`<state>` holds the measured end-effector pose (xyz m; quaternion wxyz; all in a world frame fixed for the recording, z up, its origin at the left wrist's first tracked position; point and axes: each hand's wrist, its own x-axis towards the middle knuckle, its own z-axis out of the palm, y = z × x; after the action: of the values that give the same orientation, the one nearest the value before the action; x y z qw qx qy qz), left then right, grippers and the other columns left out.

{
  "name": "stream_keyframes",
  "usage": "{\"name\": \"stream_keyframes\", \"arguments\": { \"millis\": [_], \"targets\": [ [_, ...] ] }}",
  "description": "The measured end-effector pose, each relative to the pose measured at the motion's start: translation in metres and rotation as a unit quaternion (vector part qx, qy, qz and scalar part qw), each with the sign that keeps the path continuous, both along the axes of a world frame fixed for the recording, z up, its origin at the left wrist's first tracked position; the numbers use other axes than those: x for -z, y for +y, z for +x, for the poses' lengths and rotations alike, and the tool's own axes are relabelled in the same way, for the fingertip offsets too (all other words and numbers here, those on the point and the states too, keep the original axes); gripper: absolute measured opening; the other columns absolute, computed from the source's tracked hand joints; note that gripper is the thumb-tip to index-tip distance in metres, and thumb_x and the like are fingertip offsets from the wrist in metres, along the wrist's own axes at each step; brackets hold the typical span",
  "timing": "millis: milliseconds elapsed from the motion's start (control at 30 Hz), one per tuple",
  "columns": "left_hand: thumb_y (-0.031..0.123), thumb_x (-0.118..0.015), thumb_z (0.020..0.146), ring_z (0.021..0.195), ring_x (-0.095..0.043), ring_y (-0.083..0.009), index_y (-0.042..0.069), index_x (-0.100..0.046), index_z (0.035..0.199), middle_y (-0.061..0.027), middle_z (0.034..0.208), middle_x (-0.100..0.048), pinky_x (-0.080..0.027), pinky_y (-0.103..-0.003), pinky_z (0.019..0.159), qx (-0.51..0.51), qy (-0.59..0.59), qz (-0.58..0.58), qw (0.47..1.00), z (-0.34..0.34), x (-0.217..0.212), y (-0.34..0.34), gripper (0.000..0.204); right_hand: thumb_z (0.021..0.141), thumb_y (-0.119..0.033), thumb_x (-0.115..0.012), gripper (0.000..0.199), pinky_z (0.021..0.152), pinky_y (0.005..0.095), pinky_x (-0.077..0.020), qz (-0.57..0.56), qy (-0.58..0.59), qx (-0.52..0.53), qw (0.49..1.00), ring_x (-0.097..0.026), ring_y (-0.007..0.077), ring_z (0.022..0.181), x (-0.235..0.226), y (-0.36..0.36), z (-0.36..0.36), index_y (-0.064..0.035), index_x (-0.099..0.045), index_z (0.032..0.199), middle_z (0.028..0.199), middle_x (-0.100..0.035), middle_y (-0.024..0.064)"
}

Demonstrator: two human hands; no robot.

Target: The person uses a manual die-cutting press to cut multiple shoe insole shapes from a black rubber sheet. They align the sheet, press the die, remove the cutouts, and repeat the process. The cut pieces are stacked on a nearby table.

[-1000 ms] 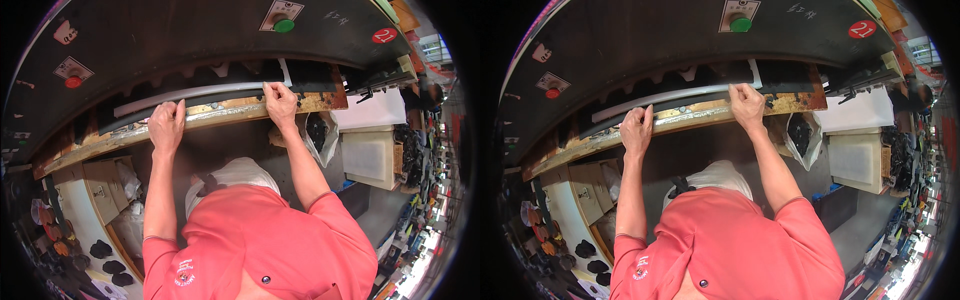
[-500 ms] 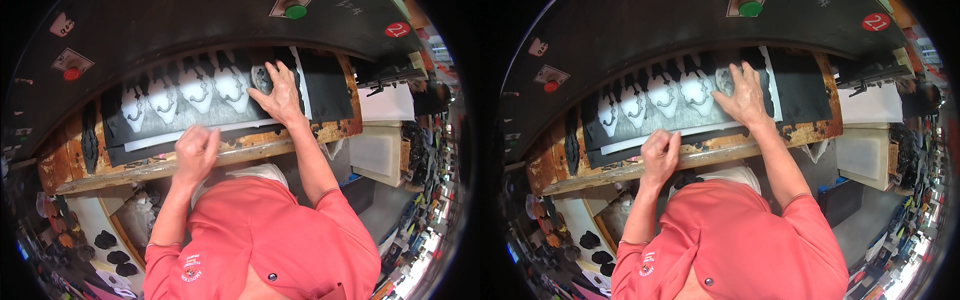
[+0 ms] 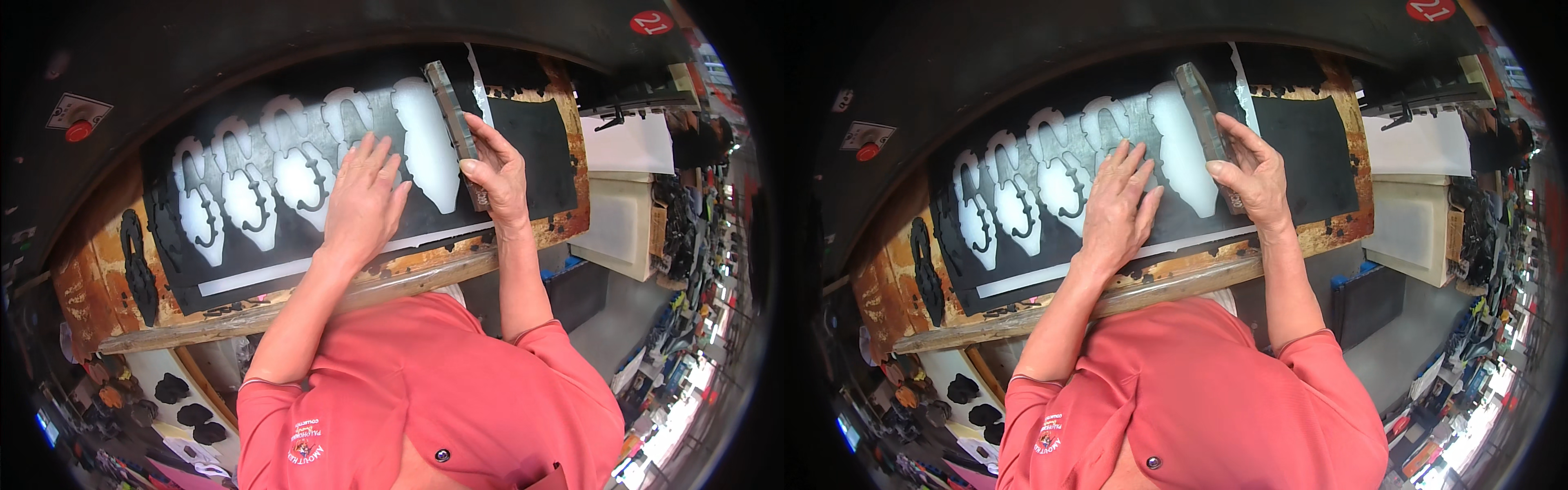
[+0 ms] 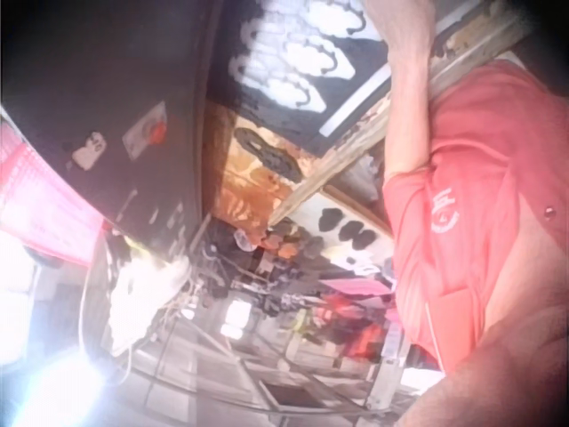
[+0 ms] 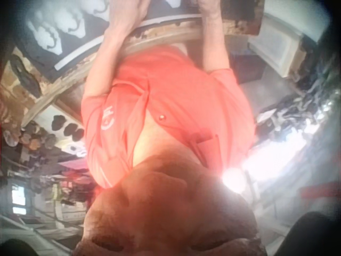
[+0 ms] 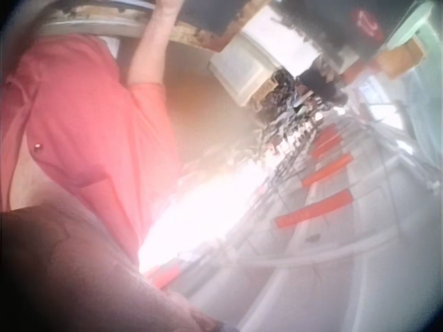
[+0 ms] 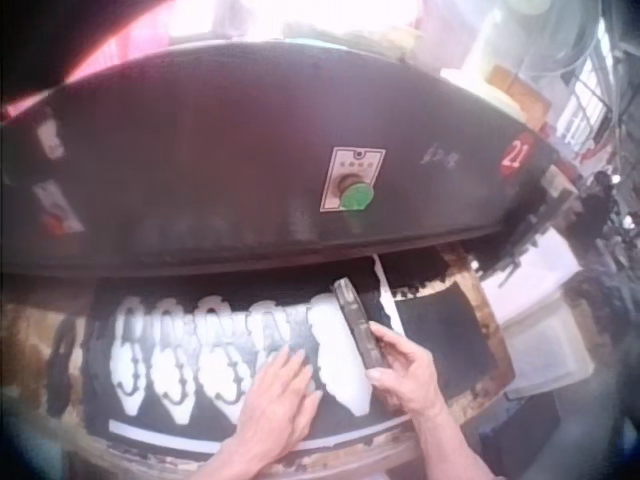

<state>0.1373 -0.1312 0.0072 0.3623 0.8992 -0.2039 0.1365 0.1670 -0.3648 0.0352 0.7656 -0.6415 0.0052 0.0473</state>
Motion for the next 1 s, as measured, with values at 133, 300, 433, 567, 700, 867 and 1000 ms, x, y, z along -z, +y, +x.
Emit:
{"name": "stream_keyframes", "arguments": {
  "millis": [133, 300, 433, 567, 700, 867, 1000],
  "targets": [
    [0.025, -0.084, 0.091, 0.109, -0.070, -0.0318, -0.003, -0.068, 0.114, -0.0169, 0.113, -0.074, -0.055, -0.044, 0.093, 0.026, 0.068, -0.144, 0.987, 0.008, -0.024, -0.022, 0.040, 0.088, -0.002, -0.077, 0.068, 0.113, 0.0333, -0.0468, 0.025, 0.017, 0.030, 0.999, -0.060, 0.0226, 0.131, -0.002, -0.001, -0.002, 0.0117, -0.052, 0.149, 0.145, -0.061, 0.0198],
    [0.026, -0.085, 0.093, 0.087, -0.076, -0.0187, -0.001, -0.064, 0.107, -0.0141, 0.095, -0.078, -0.059, -0.031, 0.077, 0.092, 0.327, -0.253, 0.906, 0.026, -0.035, -0.063, 0.037, 0.089, -0.005, -0.079, 0.067, 0.106, 0.0308, -0.0508, 0.071, 0.052, 0.046, 0.995, -0.063, 0.0185, 0.123, -0.004, 0.004, 0.001, 0.0106, -0.053, 0.149, 0.138, -0.065, 0.0166],
    [0.021, -0.082, 0.095, 0.089, -0.073, -0.0139, -0.001, -0.066, 0.103, -0.0111, 0.096, -0.078, -0.059, -0.030, 0.080, 0.126, 0.340, -0.329, 0.872, 0.031, -0.023, -0.062, 0.029, 0.089, -0.005, -0.080, 0.067, 0.101, 0.0280, -0.0528, 0.071, 0.040, 0.059, 0.995, -0.065, 0.0158, 0.117, -0.004, 0.006, 0.002, 0.0107, -0.053, 0.148, 0.132, -0.066, 0.0148],
    [0.019, -0.078, 0.098, 0.083, -0.069, -0.0119, -0.001, -0.073, 0.104, -0.0076, 0.091, -0.076, -0.057, -0.028, 0.077, 0.107, 0.356, -0.348, 0.861, 0.023, -0.017, -0.055, 0.021, 0.090, -0.002, -0.078, 0.065, 0.102, 0.0287, -0.0524, 0.072, 0.033, 0.062, 0.995, -0.065, 0.0165, 0.118, -0.002, 0.007, 0.000, 0.0106, -0.053, 0.148, 0.133, -0.066, 0.0154],
    [0.020, -0.075, 0.101, 0.084, -0.070, -0.0114, -0.001, -0.075, 0.109, -0.0063, 0.092, -0.076, -0.056, -0.027, 0.076, 0.100, 0.355, -0.376, 0.850, 0.017, -0.018, -0.055, 0.022, 0.090, -0.006, -0.080, 0.066, 0.103, 0.0291, -0.0520, 0.075, 0.037, 0.058, 0.995, -0.064, 0.0158, 0.118, -0.001, 0.005, 0.001, 0.0104, -0.053, 0.148, 0.133, -0.066, 0.0146],
    [0.018, -0.071, 0.104, 0.076, -0.068, -0.0087, -0.004, -0.074, 0.109, -0.0035, 0.089, -0.074, -0.056, -0.025, 0.071, 0.005, 0.381, -0.401, 0.833, 0.015, -0.017, -0.049, 0.023, 0.092, -0.012, -0.079, 0.064, 0.095, 0.0253, -0.0532, 0.096, 0.045, 0.071, 0.992, -0.066, 0.0115, 0.105, 0.000, 0.002, 0.003, 0.0083, -0.055, 0.148, 0.124, -0.069, 0.0091],
    [0.017, -0.068, 0.106, 0.072, -0.064, -0.0073, -0.003, -0.074, 0.108, -0.0022, 0.083, -0.071, -0.054, -0.024, 0.066, -0.067, 0.342, -0.350, 0.869, 0.002, -0.017, -0.027, 0.021, 0.093, -0.013, -0.078, 0.062, 0.088, 0.0226, -0.0538, 0.118, 0.041, 0.088, 0.988, -0.066, 0.0077, 0.097, 0.003, 0.002, 0.004, 0.0061, -0.056, 0.148, 0.118, -0.070, 0.0059]
  ]
}}
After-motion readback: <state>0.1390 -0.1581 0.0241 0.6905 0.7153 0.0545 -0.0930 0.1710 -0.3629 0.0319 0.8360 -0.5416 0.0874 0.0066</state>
